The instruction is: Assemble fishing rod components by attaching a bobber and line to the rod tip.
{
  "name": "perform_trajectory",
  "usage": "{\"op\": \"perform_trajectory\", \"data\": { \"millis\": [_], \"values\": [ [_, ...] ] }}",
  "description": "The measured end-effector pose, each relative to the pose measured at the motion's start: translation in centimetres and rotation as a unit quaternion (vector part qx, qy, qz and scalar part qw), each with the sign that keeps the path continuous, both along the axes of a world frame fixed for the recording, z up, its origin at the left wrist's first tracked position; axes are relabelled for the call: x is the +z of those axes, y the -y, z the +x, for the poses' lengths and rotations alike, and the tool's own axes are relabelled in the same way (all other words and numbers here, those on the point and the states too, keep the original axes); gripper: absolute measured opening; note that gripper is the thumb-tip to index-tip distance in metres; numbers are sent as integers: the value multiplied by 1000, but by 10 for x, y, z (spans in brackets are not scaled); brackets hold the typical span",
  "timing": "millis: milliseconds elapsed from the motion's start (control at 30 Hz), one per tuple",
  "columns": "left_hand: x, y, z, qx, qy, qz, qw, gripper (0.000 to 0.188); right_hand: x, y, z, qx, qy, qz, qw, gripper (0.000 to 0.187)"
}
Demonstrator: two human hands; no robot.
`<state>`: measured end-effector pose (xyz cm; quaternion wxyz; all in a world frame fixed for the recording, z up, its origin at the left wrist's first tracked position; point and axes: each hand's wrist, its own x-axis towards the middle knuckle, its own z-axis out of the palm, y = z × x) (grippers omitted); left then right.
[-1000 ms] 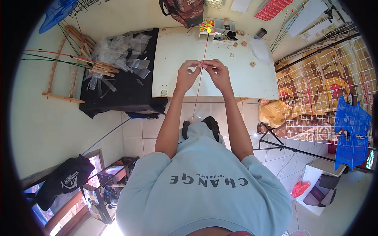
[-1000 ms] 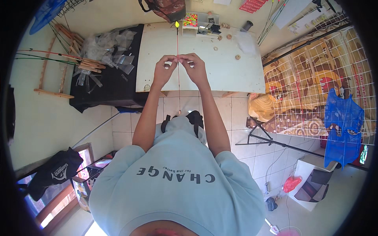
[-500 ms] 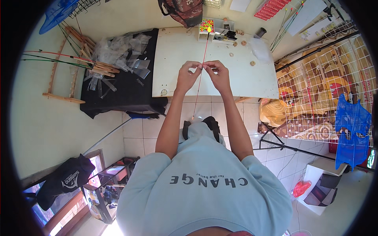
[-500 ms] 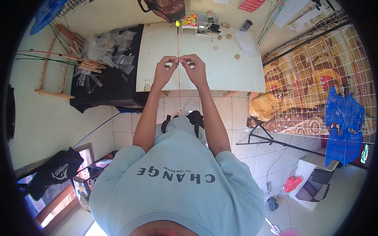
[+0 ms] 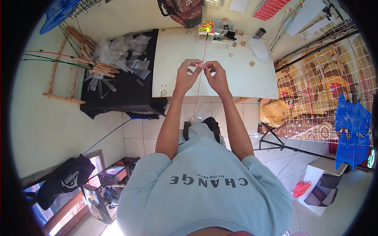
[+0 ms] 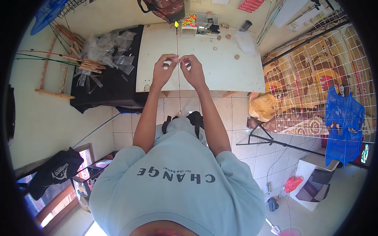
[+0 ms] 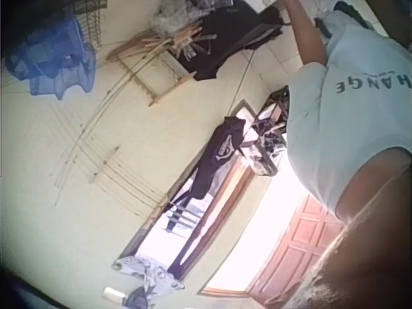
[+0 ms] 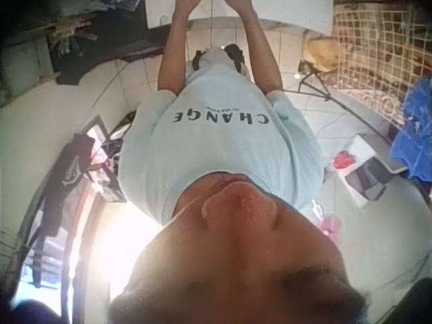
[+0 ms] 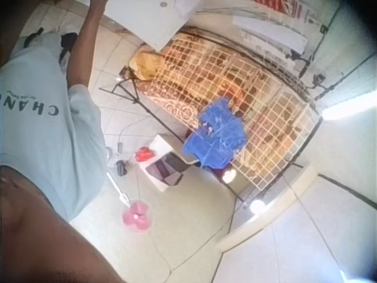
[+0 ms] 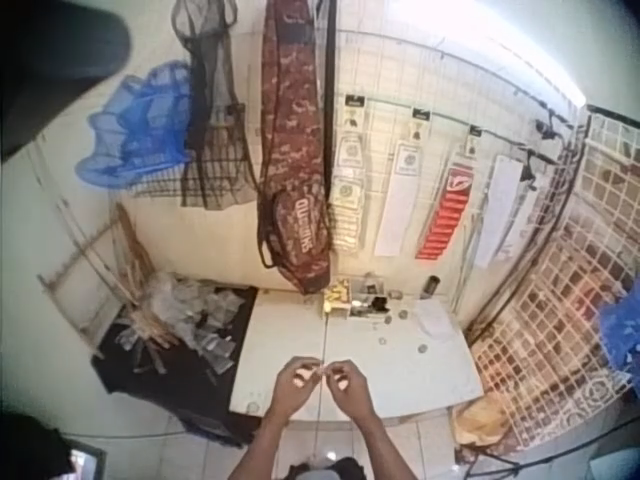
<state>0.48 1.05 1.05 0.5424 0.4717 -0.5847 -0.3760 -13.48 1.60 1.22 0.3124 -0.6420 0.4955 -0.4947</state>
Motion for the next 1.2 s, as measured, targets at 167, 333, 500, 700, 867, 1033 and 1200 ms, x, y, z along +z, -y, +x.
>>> {"op": "perform_trajectory", "data": {
  "millis": [167,333,500,700,867,1033,1200],
  "values": [
    [7,3,1,-21,109,-35,993,17,-1,-1,0,8,-15,-28,999,13],
    [4,7,2,-47,41,-28,998,12,2,0,-1,11,-35,-27,999,13],
    [0,10,0,-41,19,25,999,15,-4,3,-5,30,-46,-38,998,13],
    [-8,13,-1,-59,-12,41,997,15,-7,2,-9,35,-23,-6,999,13],
    [-9,14,-2,-53,-13,27,998,17,-5,2,-10,28,-38,8,999,12],
    [-14,15,-2,-57,-67,50,995,19,-4,1,-9,25,-49,17,998,11],
    [-20,15,0,-67,-95,74,990,24,-5,1,-8,19,-57,19,998,10]
  ]
}}
